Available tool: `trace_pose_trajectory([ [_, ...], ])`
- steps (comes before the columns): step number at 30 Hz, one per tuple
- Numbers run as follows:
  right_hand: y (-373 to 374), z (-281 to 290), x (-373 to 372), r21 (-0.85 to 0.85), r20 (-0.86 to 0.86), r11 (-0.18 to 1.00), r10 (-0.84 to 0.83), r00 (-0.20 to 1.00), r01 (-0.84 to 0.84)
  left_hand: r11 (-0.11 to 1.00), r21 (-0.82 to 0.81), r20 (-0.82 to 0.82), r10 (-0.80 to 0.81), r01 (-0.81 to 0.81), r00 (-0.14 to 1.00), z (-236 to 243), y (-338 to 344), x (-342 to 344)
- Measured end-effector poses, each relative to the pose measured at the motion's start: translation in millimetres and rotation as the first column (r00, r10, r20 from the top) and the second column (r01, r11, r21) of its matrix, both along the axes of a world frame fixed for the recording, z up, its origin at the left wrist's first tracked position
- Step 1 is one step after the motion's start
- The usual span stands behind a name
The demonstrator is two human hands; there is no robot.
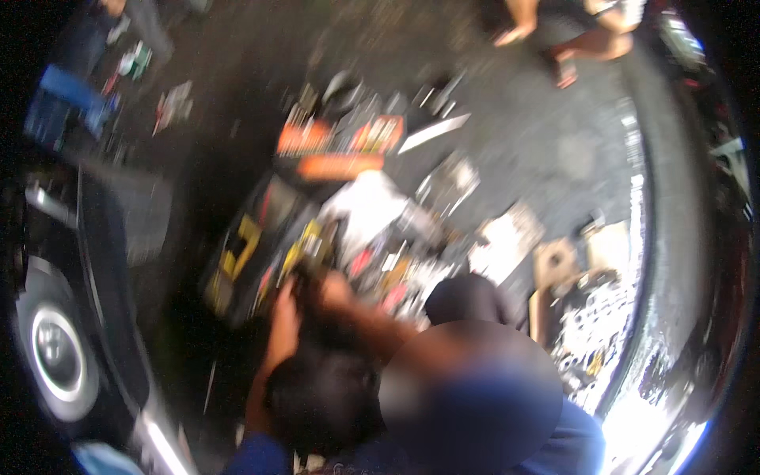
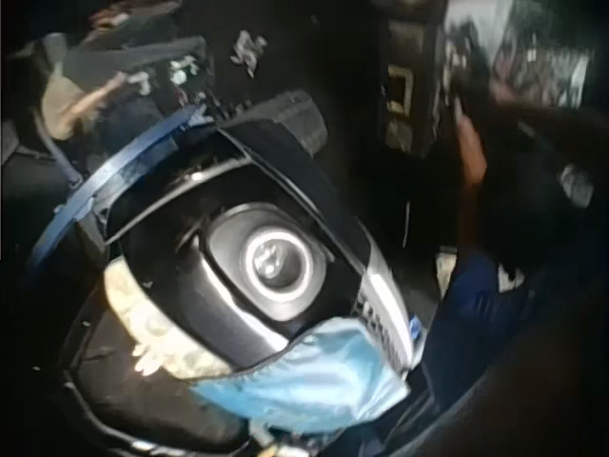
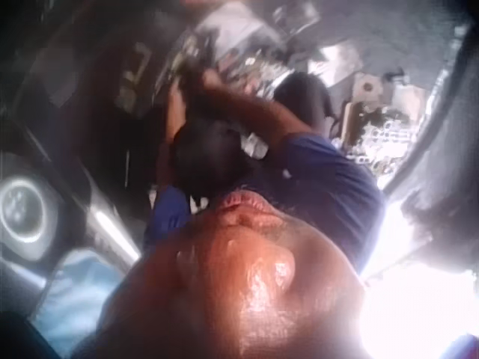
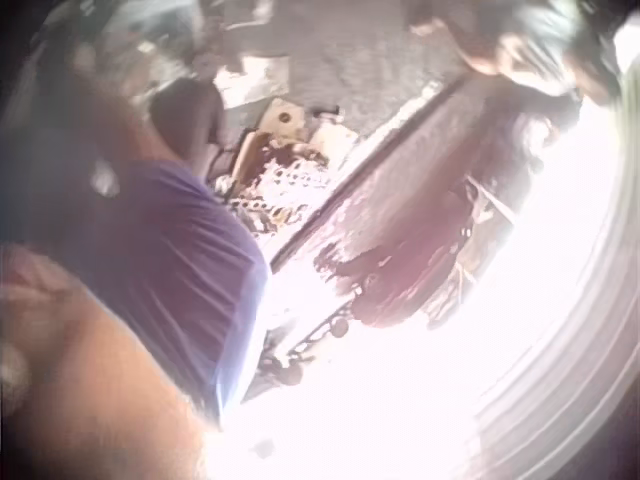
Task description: Inspecting and cleaning the cylinder head and valve train of an automotive engine.
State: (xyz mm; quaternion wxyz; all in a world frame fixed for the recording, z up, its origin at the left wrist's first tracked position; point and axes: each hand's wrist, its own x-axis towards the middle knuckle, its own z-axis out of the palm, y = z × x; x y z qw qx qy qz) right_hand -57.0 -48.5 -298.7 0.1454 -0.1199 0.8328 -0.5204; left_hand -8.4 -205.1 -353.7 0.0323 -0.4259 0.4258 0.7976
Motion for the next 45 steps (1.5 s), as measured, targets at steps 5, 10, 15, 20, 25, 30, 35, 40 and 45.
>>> trace_pose_trajectory([
  [5,-14.9,21.2,-9.4,0.173,0.47,0.981,-0.003,0.883,-0.089,0.969,0.235,-0.012,0.08,-0.075,0.997,2.9,-1.5,-6.5],
  [10,-25.2,1.7,-11.0,0.161,0.417,0.983,0.013,0.909,-0.088,0.948,0.293,-0.159,-0.079,0.124,0.984,46.7,7.0,-6.2],
  [15,-39.8,-21.8,-6.4,0.261,0.399,0.964,-0.058,0.915,-0.053,-0.003,-0.953,0.191,-0.784,0.303,0.59,42.8,-17.9,23.6],
  [20,-35.5,-20.3,3.7,0.15,0.471,0.988,-0.095,0.877,0.027,0.987,-0.097,0.168,-0.107,0.125,0.98,3.6,-20.2,7.2],
  [25,-40.0,-32.7,8.0,-0.009,0.308,0.986,-0.156,0.939,0.167,0.971,-0.207,-0.086,-0.14,0.12,0.986,23.1,-7.4,-4.4],
  [30,-45.1,-43.2,12.4,-0.013,0.263,0.986,-0.157,0.952,0.167,0.959,-0.236,-0.08,-0.181,0.158,0.98,40.0,-4.2,-13.1],
  [35,-48.6,-49.9,11.9,-0.118,0.051,0.98,-0.154,0.987,0.159,0.941,-0.268,-0.011,-0.219,0.208,0.976,30.7,-11.2,-11.6],
  [40,-54.7,-53.5,4.3,-0.169,-0.051,0.976,-0.144,0.988,0.134,0.929,-0.286,0.015,-0.242,0.236,0.97,21.8,-18.4,-9.7],
  [45,-48.1,-50.2,3.0,-0.272,0.337,0.943,-0.092,0.937,0.19,0.924,-0.263,-0.005,-0.288,0.276,0.958,23.1,-22.9,-8.8],
])
